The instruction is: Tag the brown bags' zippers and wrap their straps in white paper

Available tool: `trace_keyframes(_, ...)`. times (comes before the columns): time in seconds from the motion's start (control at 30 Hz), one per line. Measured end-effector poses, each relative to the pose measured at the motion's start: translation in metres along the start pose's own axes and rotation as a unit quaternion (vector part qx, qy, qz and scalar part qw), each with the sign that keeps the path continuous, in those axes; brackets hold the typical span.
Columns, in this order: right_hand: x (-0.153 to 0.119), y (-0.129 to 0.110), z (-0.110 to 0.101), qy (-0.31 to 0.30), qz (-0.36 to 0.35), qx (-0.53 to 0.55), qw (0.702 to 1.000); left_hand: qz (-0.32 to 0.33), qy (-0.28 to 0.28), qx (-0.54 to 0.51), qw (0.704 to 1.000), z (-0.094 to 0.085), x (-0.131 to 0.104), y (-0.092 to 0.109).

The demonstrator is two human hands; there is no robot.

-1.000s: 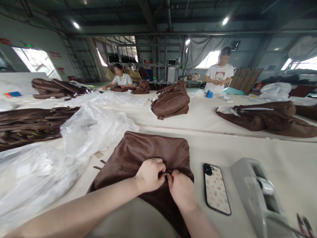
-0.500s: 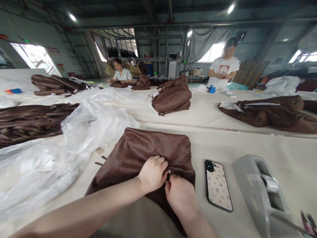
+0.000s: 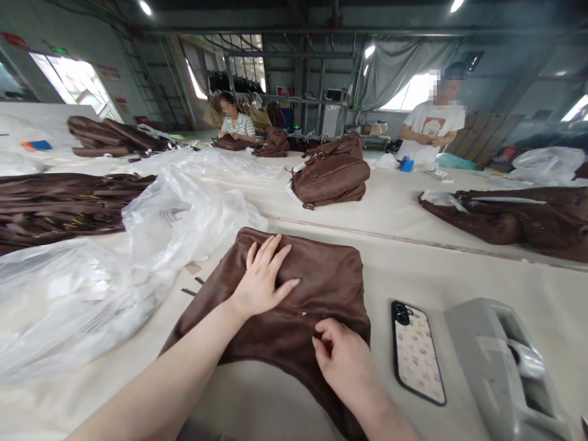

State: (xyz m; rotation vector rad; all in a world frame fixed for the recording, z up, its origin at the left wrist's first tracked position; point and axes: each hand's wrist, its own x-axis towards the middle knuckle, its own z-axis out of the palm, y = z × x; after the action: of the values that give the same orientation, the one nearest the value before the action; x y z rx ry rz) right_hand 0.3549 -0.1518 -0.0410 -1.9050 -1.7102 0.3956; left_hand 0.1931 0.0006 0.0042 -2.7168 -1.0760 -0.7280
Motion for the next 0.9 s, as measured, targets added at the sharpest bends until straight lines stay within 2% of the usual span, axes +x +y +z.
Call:
trace_keyframes(0.1,0.008,-0.006,0.000,0.011,-0.071,0.012,0.997,-0.045,0.029,0.013,0.998,0.007,-0.001,-0.012)
trace_keyframes(0.2,0.020,-0.017,-0.002,0.015,-0.159,-0.102,0.982,-0.041,0.036,-0.001,0.998,0.012,-0.002,-0.009)
trace_keyframes(0.3,0.031,-0.028,-0.005,-0.012,-0.237,-0.263,0.935,-0.041,0.047,-0.020,0.998,0.012,-0.004,-0.006)
trace_keyframes(0.37,0.037,-0.034,-0.006,-0.043,-0.271,-0.334,0.902,-0.043,0.050,-0.031,0.997,0.011,-0.005,-0.006)
trace_keyframes(0.43,0.041,-0.039,-0.007,-0.063,-0.284,-0.374,0.881,-0.044,0.049,-0.040,0.997,0.010,-0.005,-0.007)
trace_keyframes(0.53,0.042,-0.044,-0.007,-0.080,-0.287,-0.406,0.864,-0.044,0.051,-0.050,0.996,0.011,-0.006,-0.009)
trace_keyframes(0.73,0.037,-0.044,-0.008,-0.102,-0.289,-0.426,0.851,-0.047,0.062,-0.066,0.995,0.012,-0.005,-0.008)
trace_keyframes(0.9,0.045,-0.047,-0.009,-0.109,-0.294,-0.444,0.840,-0.046,0.072,-0.072,0.994,0.013,-0.005,-0.009)
